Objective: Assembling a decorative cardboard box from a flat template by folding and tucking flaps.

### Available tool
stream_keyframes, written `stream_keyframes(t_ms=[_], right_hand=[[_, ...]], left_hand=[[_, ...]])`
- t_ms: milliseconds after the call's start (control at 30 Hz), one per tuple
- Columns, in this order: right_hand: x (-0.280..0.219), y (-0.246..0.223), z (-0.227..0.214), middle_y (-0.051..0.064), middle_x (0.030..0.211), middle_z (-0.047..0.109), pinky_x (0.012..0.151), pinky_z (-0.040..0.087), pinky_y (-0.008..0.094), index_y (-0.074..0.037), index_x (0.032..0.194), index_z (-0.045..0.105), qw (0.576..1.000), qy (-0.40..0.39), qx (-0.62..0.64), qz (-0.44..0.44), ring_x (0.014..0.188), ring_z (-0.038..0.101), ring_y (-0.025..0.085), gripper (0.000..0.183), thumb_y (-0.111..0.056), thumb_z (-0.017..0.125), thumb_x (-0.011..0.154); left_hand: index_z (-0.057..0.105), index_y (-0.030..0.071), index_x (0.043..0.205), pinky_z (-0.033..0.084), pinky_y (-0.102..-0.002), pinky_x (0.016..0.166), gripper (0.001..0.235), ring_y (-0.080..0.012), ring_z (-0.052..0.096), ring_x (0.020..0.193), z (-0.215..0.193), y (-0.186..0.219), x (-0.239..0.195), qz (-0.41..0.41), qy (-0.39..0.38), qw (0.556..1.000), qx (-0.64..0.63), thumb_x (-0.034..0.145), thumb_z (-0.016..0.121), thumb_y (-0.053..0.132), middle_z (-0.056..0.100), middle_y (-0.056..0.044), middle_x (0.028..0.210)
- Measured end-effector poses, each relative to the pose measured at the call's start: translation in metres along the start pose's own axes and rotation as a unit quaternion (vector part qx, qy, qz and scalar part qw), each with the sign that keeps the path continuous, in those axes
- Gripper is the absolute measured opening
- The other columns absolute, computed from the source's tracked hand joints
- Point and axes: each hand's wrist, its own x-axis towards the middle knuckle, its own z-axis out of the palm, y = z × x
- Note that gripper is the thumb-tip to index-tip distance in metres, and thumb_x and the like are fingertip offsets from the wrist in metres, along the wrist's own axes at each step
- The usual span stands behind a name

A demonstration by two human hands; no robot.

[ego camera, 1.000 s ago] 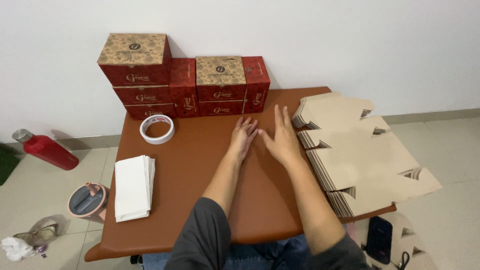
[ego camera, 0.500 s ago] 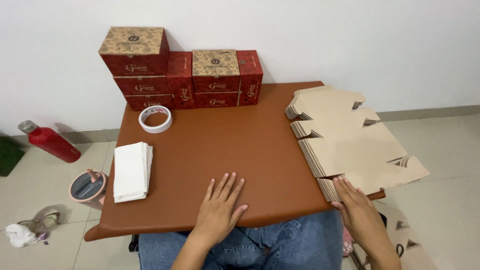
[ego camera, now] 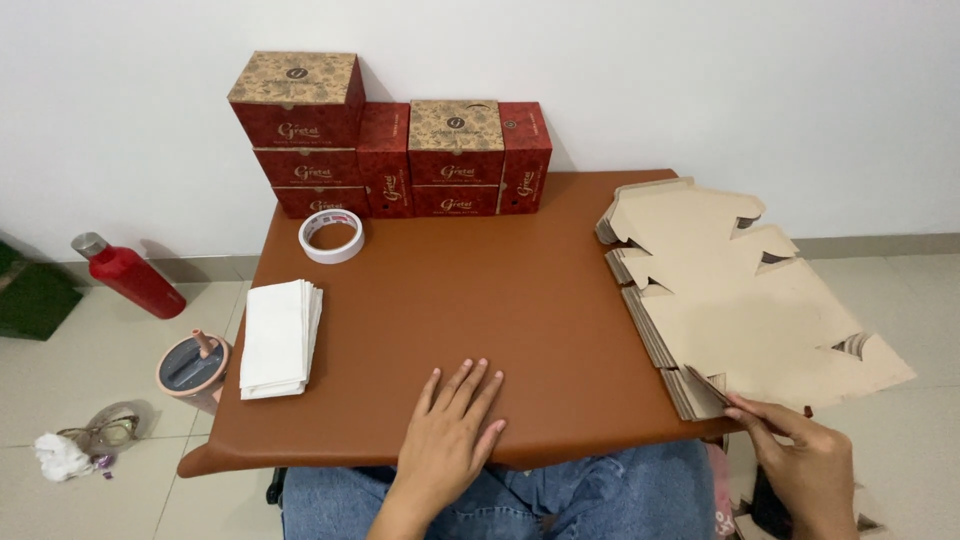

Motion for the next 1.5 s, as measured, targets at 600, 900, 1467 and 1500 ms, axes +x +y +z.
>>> stream_keyframes(t_ms=[600, 900, 1467, 1500], right_hand=[[0.025, -0.038, -0.007, 0.014, 0.095, 0.081, 0.049, 0.040, 0.021, 0.003, 0.111, 0.083, 0.911, 0.303, -0.174, -0.218, 0.060, 0.063, 0.013, 0.008, 0.010, 0.082, 0.107], [0.015, -0.018, -0.018, 0.030, 0.102, 0.076, 0.068, 0.057, 0.036, 0.018, 0.116, 0.074, 0.924, 0.289, -0.040, -0.246, 0.083, 0.072, 0.031, 0.006, 0.017, 0.072, 0.111], [-0.111, -0.209, 0.083, 0.017, 0.102, 0.076, 0.056, 0.057, 0.026, 0.001, 0.109, 0.071, 0.880, -0.033, 0.153, -0.449, 0.071, 0.075, 0.019, 0.032, -0.015, 0.076, 0.082], [-0.114, -0.214, 0.089, 0.020, 0.101, 0.076, 0.054, 0.058, 0.025, 0.005, 0.108, 0.070, 0.878, -0.079, 0.204, -0.426, 0.067, 0.075, 0.021, 0.030, -0.015, 0.077, 0.085]], left_hand=[[0.066, 0.007, 0.127, 0.034, -0.042, 0.112, 0.042, -0.0230, 0.054, 0.129, -0.010, 0.003, -0.001, -0.023, 0.054, 0.998, -0.037, 0.092, 0.062, 0.029, 0.062, -0.009, 0.135], [0.070, 0.006, 0.121, 0.036, -0.042, 0.110, 0.037, -0.0233, 0.055, 0.127, -0.009, 0.003, -0.001, -0.025, 0.055, 0.998, -0.034, 0.092, 0.063, 0.028, 0.065, -0.007, 0.130], [0.065, 0.012, 0.131, 0.035, -0.049, 0.118, 0.074, -0.0238, 0.058, 0.130, -0.058, -0.010, -0.061, -0.047, 0.025, 0.977, -0.208, 0.061, 0.088, 0.020, 0.069, -0.004, 0.133], [0.068, 0.011, 0.127, 0.041, -0.046, 0.116, 0.065, -0.0233, 0.062, 0.126, -0.060, -0.013, -0.063, -0.049, 0.034, 0.974, -0.218, 0.064, 0.081, 0.014, 0.071, -0.004, 0.130]])
